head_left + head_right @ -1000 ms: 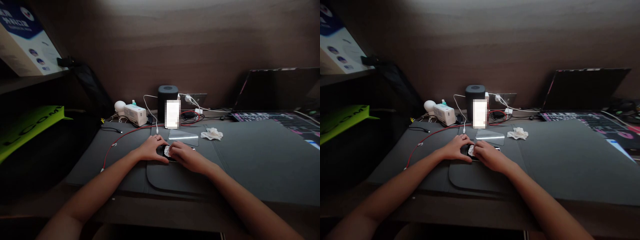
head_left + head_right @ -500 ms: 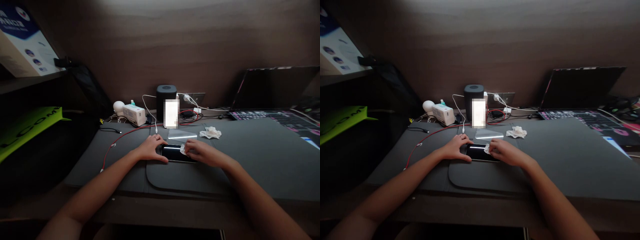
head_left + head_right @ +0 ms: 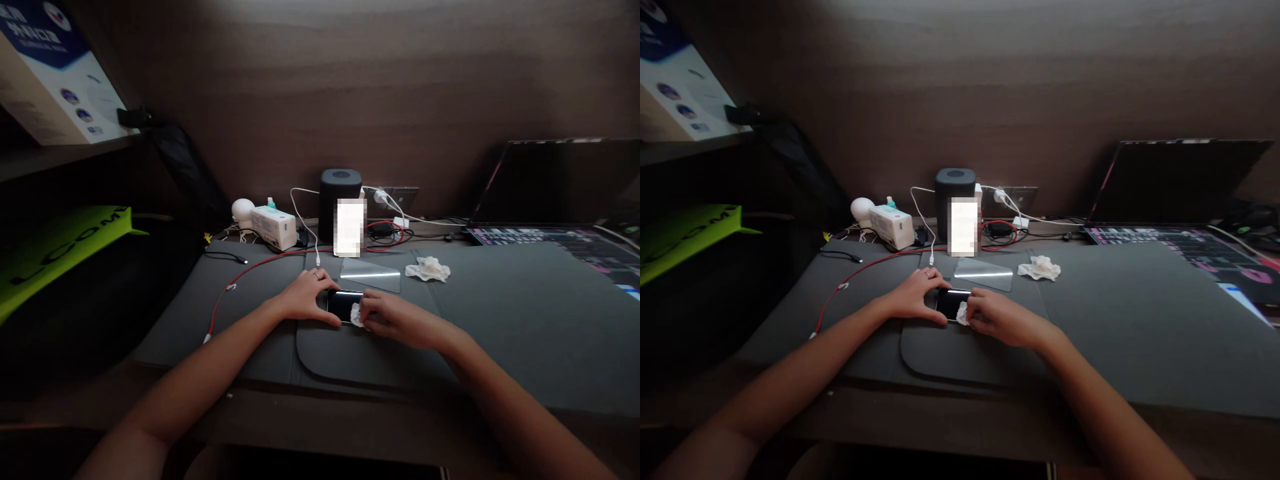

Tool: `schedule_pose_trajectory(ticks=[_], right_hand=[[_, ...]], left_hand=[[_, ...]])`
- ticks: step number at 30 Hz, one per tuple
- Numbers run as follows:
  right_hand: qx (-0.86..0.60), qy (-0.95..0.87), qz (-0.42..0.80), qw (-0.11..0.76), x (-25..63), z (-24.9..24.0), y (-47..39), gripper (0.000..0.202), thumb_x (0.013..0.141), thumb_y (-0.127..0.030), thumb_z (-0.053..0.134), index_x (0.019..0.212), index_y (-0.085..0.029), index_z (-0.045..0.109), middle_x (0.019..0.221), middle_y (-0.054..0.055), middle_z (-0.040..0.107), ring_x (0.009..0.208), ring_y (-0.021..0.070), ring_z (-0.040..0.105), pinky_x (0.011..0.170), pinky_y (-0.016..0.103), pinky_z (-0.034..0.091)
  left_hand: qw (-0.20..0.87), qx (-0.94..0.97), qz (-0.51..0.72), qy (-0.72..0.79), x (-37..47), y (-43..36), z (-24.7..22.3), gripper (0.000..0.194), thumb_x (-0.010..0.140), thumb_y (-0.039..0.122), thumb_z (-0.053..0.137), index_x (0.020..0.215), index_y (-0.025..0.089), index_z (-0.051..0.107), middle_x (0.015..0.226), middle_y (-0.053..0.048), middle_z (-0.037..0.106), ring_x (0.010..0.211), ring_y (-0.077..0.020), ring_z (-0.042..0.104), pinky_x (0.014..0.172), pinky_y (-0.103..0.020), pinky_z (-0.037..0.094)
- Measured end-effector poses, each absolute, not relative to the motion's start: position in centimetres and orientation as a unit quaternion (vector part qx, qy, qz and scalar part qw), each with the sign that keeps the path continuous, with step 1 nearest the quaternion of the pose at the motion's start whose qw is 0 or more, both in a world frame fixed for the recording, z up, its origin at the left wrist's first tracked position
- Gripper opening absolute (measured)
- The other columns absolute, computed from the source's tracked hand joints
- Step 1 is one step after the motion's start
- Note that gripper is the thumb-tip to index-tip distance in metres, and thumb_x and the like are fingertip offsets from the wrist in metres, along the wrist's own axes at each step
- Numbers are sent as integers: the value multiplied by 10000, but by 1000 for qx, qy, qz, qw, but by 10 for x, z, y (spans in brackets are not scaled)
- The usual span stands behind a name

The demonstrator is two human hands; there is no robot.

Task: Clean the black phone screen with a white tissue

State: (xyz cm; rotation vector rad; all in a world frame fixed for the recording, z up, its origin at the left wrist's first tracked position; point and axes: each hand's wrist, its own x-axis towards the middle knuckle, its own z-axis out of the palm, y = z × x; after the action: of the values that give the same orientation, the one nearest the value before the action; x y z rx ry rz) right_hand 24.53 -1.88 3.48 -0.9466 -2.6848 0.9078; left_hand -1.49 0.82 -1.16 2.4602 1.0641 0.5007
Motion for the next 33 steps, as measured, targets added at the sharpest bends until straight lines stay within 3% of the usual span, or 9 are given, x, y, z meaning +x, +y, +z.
schedule_pose_trajectory(ticks=[5,11,17,24,33], right_hand=[[-302,-910,261,114,207,24,-14,135,942,-215,523,835,-186,600,909,55,575,742,164,545,658,274,436],[-304,-914,228,142,182,14,-2,139,928,-163,535,800,-176,587,910,75,587,810,190,546,698,285,431],[-368,-893,220,141,225,13,5,155,953,-215,478,833,-188,571,882,67,561,788,194,531,709,305,433],[-385,-877,252,136,280,21,-19,202,987,-294,433,874,-204,573,937,69,566,830,208,554,757,335,457],[-333,-902,238,136,211,19,-27,180,952,-204,468,832,-180,600,920,76,581,790,198,563,684,297,454]], left_hand=[[197,887,183,375,-14,9,-13,689,601,673,812,1116,247,646,1096,-51,570,1044,-256,537,919,-372,405],[179,890,173,381,-14,10,-15,695,584,702,801,1034,203,624,1057,-57,575,1002,-258,533,875,-369,413],[199,889,182,369,-15,10,-15,761,598,709,790,1186,253,627,1114,-57,573,1081,-267,533,958,-382,386],[203,886,192,370,-15,11,-16,758,602,719,780,1177,244,641,1125,-57,574,1085,-269,532,979,-390,384],[180,899,184,355,-15,12,-17,753,612,693,793,1178,227,619,1100,-58,571,1051,-259,535,937,-380,400]])
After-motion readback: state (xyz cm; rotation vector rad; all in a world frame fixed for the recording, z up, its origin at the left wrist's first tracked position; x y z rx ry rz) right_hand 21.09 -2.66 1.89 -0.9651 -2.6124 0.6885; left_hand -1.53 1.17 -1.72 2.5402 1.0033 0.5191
